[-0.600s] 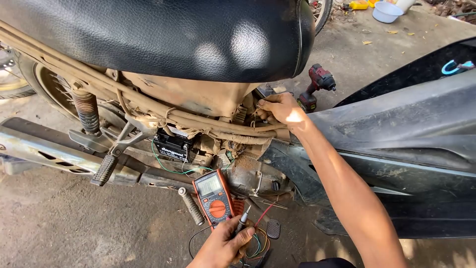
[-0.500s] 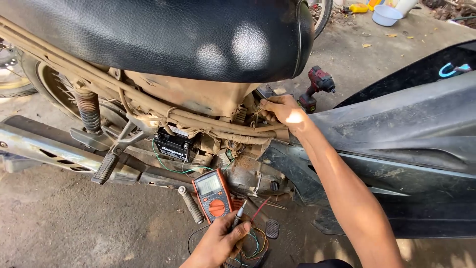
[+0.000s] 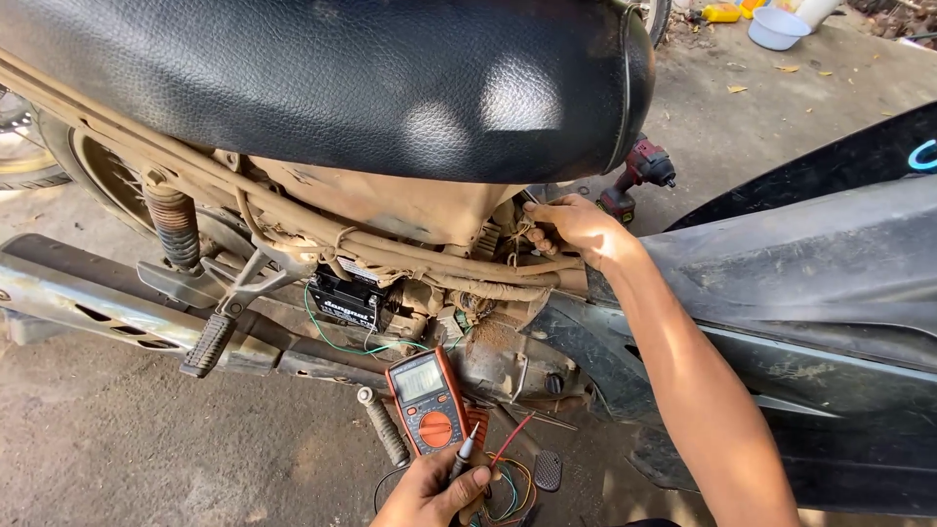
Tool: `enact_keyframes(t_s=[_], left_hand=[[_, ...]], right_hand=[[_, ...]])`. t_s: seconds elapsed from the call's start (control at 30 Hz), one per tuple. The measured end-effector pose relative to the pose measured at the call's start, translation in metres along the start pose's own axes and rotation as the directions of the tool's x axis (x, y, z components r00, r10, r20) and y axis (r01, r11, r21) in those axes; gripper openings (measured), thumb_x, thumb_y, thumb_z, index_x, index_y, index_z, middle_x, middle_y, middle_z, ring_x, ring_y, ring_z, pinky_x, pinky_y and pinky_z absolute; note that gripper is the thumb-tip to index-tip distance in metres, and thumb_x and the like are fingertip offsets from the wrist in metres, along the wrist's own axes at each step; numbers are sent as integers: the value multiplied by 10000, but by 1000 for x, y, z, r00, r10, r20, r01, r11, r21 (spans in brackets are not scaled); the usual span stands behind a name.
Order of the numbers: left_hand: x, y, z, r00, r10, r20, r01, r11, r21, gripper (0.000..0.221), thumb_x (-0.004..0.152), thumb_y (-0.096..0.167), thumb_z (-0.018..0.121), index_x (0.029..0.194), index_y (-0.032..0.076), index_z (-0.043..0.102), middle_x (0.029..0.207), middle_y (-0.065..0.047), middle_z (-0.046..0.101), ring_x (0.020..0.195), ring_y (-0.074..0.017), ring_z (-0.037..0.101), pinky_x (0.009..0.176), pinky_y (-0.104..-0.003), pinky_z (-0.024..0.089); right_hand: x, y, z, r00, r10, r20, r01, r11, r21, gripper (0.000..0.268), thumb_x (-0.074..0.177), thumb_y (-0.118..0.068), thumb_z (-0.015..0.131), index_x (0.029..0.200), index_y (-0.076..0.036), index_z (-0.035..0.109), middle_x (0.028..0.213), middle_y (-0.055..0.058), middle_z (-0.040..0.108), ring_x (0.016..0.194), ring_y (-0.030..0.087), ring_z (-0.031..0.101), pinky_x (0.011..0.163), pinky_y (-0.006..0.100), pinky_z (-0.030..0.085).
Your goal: Testing and repairing the electrical system of a motorcycle using a multimeter and inspecting wiring.
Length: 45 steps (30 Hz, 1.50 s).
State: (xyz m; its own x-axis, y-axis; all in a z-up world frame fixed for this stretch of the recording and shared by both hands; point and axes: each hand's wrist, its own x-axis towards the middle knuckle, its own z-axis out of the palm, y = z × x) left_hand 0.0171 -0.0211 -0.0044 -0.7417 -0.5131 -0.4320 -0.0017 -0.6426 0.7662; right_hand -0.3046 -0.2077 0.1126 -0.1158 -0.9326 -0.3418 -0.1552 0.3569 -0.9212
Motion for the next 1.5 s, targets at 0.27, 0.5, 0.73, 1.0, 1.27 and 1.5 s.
enact_keyframes(t_s=[0.27,0.5,0.73,1.0,1.27,1.5], left_hand=[[-3,16,14,977,174,-120,-161,981,109,198,1023,250,623,1016,53,607,650,-80,519,482,-165,452,463,-287,372],[-5,116,56,811,541,-224,-304,716,628,474,995,107,496,1455,160,595,623,-16,629,423,-80,430,354,-247,355],[16,161,56,793,428,-433,-110,800,590,376,1014,173,585,1381,124,649,771,-65,711,508,-107,521,413,-247,396],[16,176,40,646,657,-388,-146,606,782,202,900,198,701,1053,130,816,530,-112,636,470,-255,529,550,-356,440],[59,168,38,597,774,-214,17,254,967,257,859,266,704,1103,244,781,752,-89,760,731,-401,746,637,-487,577],[106,175,49,495,867,-52,179,-43,983,197,897,182,671,1085,191,728,967,-101,775,702,-307,776,642,-448,620]], right_hand=[[-46,-28,6,984,-47,170,59,996,-64,298,954,-212,656,1047,52,760,993,206,798,828,265,727,773,334,603],[-40,-25,9,998,-50,48,52,998,-43,222,940,-147,717,1077,23,674,945,187,774,795,216,704,667,310,564],[-21,-5,6,976,-137,171,186,930,-316,189,914,-180,758,1023,-31,799,959,46,784,862,121,689,787,246,541],[1,11,10,989,-132,64,146,912,-384,430,978,-375,715,1253,-47,759,986,172,788,857,233,743,781,351,594],[-1,5,14,999,39,-27,-38,999,24,380,847,-121,790,1170,65,717,820,198,735,663,245,708,630,388,667],[-12,-5,15,996,61,58,-72,972,223,238,839,-81,750,1010,81,720,794,179,686,708,263,718,673,350,630]])
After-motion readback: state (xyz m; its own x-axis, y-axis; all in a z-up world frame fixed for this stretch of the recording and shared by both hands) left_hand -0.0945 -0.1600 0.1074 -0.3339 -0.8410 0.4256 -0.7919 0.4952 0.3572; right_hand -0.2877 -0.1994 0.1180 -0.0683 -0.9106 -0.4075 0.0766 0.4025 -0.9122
